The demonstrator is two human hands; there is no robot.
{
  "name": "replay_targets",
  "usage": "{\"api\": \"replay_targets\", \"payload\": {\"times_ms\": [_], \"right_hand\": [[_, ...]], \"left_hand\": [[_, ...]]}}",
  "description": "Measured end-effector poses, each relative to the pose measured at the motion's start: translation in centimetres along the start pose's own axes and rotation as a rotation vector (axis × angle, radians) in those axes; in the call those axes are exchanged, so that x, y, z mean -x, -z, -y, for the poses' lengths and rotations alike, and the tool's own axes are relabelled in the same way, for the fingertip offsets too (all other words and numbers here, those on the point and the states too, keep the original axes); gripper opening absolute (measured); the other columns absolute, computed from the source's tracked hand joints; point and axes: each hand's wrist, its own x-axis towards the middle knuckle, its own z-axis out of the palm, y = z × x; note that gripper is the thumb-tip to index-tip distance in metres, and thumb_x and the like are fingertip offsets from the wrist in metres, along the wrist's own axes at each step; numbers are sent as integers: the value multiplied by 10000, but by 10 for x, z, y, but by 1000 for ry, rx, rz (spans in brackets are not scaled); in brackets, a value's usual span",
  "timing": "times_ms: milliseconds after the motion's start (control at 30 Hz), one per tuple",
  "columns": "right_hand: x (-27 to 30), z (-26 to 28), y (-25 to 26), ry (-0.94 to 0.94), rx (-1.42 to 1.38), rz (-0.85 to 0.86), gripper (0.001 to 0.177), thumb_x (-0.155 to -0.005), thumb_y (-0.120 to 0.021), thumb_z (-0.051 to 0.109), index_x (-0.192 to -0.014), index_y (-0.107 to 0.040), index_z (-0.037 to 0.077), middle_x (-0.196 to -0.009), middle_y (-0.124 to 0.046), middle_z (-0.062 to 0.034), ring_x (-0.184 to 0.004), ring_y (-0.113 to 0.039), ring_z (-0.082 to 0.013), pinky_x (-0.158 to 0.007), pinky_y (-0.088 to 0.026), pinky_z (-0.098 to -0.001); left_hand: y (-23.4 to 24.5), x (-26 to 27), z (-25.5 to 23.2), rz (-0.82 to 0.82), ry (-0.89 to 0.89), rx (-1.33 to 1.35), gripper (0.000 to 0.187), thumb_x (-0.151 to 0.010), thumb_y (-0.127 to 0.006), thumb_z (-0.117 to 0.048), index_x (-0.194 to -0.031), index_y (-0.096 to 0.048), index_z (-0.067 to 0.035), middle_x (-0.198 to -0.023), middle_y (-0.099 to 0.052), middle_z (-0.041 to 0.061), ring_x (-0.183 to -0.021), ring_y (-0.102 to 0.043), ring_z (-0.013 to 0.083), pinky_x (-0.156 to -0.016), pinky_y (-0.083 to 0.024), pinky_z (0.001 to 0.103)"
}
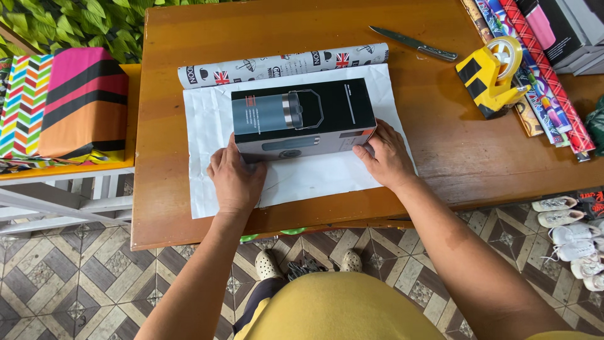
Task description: The person prepares a sheet of wrapping paper by smoothing and taping it, then places a rectangular product box on the paper and wraps it. They fold the paper around the box and secure the seams with tape, completing the wrapping process.
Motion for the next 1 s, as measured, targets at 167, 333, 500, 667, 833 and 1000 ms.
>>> {"api": "replay_targets", "payload": {"times_ms": [167,333,500,667,833,1000], "right_hand": [[1,1,-2,-2,37,-17,515,-996,-633,426,-1390,-598,97,-1547,-495,-143,-1499,-362,-344,-1217,-285,-492],[3,1,-3,5,11,-32,476,-1006,-631,396,-1366,-621,85,-1525,-511,-160,-1478,-365,-366,-1193,-280,-509],[0,2,-1,58,4,-51,408,-1012,-643,348,-1322,-646,82,-1492,-551,-144,-1479,-397,-351,-1190,-316,-514],[1,-5,-4,82,15,-32,400,-985,-677,314,-1292,-658,57,-1456,-564,-158,-1455,-412,-359,-1166,-337,-530],[0,-8,-9,109,41,-50,417,-961,-718,296,-1288,-662,43,-1459,-553,-197,-1444,-417,-397,-1153,-336,-541],[-6,8,7,127,-82,-82,429,-890,-767,214,-1265,-659,36,-1449,-554,-207,-1401,-461,-378,-1132,-403,-502]], "left_hand": [[-1,-2,2,8,-16,-33,895,-751,-805,-197,-1531,-379,-93,-1207,-630,164,-1229,-466,361,-1109,-232,530],[-3,-1,5,18,-4,-1,851,-786,-822,-205,-1526,-412,-110,-1210,-644,139,-1253,-466,357,-1115,-237,517],[-3,-1,-1,4,27,-32,819,-784,-834,-227,-1503,-458,-110,-1210,-648,140,-1244,-463,359,-1098,-252,505],[-3,-2,-7,-3,42,-79,741,-784,-848,-237,-1443,-524,-138,-1211,-687,97,-1265,-483,339,-1120,-270,498],[6,-3,-17,-2,82,-31,831,-744,-870,-213,-1476,-483,-147,-1221,-689,95,-1267,-487,356,-1114,-265,503],[23,-17,-13,149,156,50,964,-655,-871,-118,-1502,-415,-174,-1245,-681,97,-1241,-495,370,-1047,-349,499]]}}
